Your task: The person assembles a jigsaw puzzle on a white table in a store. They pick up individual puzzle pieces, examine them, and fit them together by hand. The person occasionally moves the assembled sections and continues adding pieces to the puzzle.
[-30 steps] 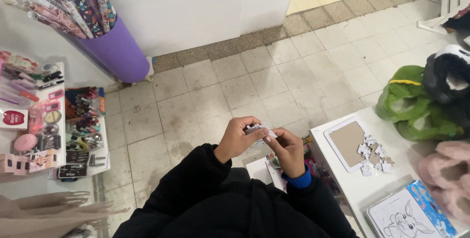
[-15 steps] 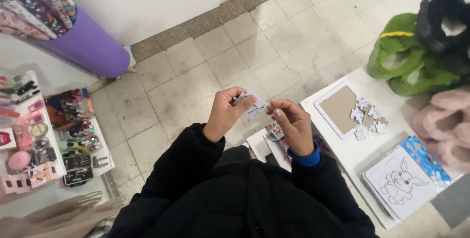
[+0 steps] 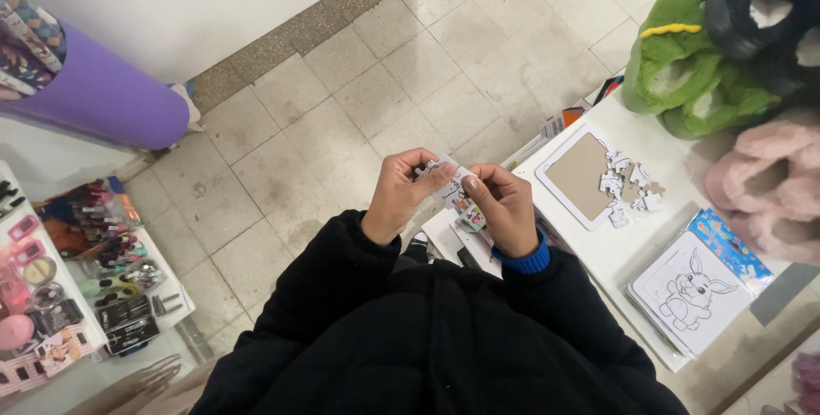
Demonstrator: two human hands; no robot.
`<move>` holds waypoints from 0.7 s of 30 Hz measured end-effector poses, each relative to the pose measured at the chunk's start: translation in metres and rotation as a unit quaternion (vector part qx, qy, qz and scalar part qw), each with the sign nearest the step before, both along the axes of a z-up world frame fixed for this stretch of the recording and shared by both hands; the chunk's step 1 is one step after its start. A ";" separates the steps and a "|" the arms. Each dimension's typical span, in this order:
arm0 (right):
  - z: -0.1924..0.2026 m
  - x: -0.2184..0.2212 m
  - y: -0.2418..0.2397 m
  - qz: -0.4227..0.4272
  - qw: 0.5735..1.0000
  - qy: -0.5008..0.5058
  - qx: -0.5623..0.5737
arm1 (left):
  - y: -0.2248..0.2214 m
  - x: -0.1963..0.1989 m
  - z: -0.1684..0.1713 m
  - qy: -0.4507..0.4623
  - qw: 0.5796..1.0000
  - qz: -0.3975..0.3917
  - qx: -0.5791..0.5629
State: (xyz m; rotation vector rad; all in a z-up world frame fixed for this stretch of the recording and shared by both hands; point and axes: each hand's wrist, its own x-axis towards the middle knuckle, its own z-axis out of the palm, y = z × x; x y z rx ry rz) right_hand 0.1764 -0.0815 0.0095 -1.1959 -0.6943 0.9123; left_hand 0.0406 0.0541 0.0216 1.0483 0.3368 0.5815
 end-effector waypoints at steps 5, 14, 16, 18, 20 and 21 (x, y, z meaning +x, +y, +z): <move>0.000 0.008 0.003 -0.030 0.999 -0.028 -0.017 | 0.010 0.010 -0.006 0.010 1.000 -0.008 0.027; 0.003 0.035 -0.003 -0.055 0.996 -0.061 -0.026 | 0.020 0.042 -0.012 0.004 0.997 -0.076 0.011; 0.004 0.043 -0.005 -0.070 0.995 -0.071 -0.028 | 0.020 0.057 -0.014 0.003 0.995 -0.096 0.013; 0.003 0.050 -0.009 -0.114 0.990 -0.071 -0.031 | 0.017 0.075 -0.017 -0.016 0.995 -0.086 0.039; -0.002 0.061 -0.015 -0.143 0.987 -0.066 -0.032 | 0.016 0.097 -0.031 -0.018 0.994 -0.108 0.028; -0.006 0.063 -0.021 -0.160 0.985 -0.056 -0.036 | 0.012 0.105 -0.039 -0.014 0.993 -0.120 0.013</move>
